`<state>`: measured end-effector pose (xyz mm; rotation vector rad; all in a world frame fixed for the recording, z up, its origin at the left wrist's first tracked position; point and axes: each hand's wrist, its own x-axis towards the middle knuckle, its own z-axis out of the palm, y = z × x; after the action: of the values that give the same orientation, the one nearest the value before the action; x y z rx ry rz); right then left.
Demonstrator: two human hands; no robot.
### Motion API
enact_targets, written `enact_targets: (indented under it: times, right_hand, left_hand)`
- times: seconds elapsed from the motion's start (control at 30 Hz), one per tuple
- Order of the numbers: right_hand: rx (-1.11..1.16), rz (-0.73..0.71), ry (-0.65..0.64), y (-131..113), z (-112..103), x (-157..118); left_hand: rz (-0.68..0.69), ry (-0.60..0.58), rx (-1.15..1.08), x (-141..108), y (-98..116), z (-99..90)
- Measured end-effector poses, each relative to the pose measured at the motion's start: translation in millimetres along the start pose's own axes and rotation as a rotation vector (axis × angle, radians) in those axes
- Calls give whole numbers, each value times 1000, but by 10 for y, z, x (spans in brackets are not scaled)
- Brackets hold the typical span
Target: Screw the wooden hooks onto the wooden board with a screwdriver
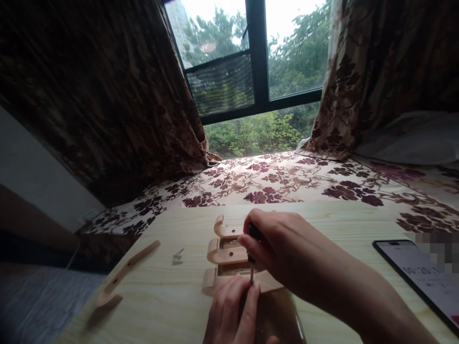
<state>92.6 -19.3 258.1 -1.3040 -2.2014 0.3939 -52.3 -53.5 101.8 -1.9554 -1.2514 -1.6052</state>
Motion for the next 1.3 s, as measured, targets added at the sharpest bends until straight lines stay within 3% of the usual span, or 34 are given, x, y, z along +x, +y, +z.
enact_targets:
  times: [0.23,0.4,0.57,0.77,0.9,1.1,1.3]
  right_hand:
    - [91,-106,-98,-192,-15,-7]
    - [15,-64,-20,-165,55,32]
    - [-44,-2,78,-96,99,62]
    - [66,-119,26,-138,4,4]
    - [37,-90,26,-116,15,14]
    - [15,-64,68,-114,22,19]
    - [82,-150,-33,-217,-23,-18]
  left_hand:
    - [102,123,124,25,-48,99]
    - [110,85,109,27,-54,119]
    - [93,155,126,-1,-46,147]
    - [73,73,85,6,-20,86]
    - [-6,81,32,-2,2,78]
    - [-10,64,20,11,5,52]
    - [4,-19,34,66,24,-45]
